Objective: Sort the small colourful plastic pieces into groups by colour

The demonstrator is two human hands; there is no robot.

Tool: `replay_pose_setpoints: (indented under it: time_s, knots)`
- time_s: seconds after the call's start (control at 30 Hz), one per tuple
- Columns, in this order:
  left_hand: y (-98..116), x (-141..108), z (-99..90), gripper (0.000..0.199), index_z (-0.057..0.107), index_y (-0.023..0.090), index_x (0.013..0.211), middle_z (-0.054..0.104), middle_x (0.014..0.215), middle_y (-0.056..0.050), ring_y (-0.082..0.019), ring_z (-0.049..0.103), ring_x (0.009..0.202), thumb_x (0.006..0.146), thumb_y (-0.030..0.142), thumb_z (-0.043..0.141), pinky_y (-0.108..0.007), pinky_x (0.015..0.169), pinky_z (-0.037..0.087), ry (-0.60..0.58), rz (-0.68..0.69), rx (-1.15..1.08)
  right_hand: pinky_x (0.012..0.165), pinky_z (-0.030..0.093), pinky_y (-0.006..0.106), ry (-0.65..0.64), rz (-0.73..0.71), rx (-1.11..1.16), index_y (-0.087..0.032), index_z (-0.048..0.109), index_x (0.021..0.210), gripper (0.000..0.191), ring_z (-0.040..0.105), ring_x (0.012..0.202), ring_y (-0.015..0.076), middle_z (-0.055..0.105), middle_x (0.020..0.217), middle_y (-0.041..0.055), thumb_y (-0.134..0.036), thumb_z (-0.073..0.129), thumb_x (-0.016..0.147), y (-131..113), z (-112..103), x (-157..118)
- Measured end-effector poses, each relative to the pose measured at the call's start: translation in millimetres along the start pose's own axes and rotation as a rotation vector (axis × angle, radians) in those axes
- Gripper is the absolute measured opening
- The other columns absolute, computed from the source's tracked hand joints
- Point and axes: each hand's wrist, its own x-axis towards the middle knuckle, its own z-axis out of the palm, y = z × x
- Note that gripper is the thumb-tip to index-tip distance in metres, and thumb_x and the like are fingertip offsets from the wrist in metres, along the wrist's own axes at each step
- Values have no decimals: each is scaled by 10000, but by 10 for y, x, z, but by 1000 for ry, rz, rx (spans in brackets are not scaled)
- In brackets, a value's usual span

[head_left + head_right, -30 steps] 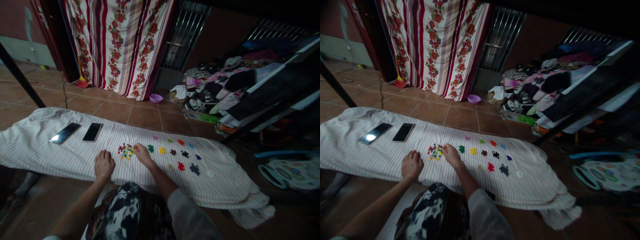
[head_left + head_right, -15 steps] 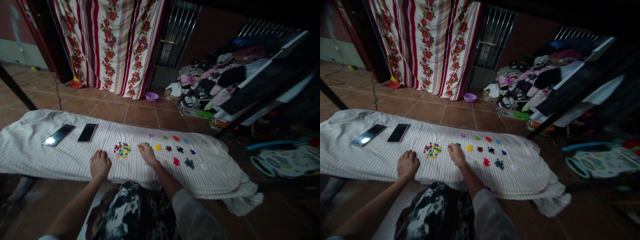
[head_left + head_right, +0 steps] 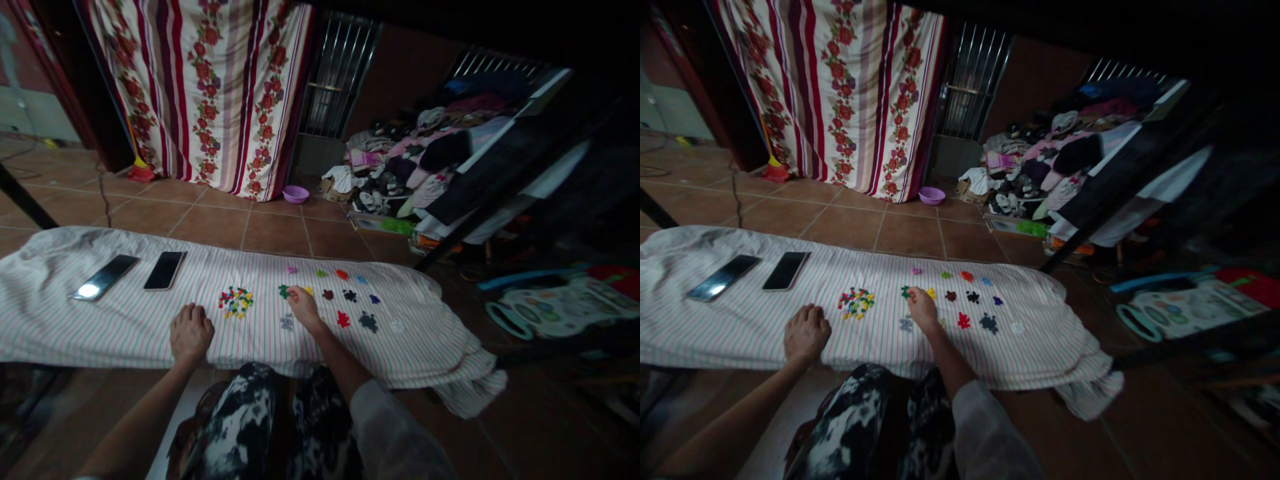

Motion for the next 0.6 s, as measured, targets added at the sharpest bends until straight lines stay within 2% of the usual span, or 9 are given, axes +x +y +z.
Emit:
replay_pose_setpoints:
  time_s: [0.23, 0.6]
  knots:
    - [1, -1, 3, 277, 627, 128, 1008, 616, 1172, -165, -285, 527, 1128, 831, 221, 436, -419, 948, 401, 19, 12, 4, 798, 468, 260, 8, 24, -22, -215, 688, 910, 262, 621, 849, 150, 682, 886, 19, -77, 528, 754, 70, -80, -11]
    - [9, -1, -27, 254, 616, 169, 986, 604, 1145, -149, -292, 522, 1121, 792, 222, 461, -439, 932, 394, 5, 15, -28, 732, 451, 237, 35, 19, -11, -222, 682, 901, 231, 597, 762, 131, 668, 835, 0, -121, 527, 763, 255, -193, -59]
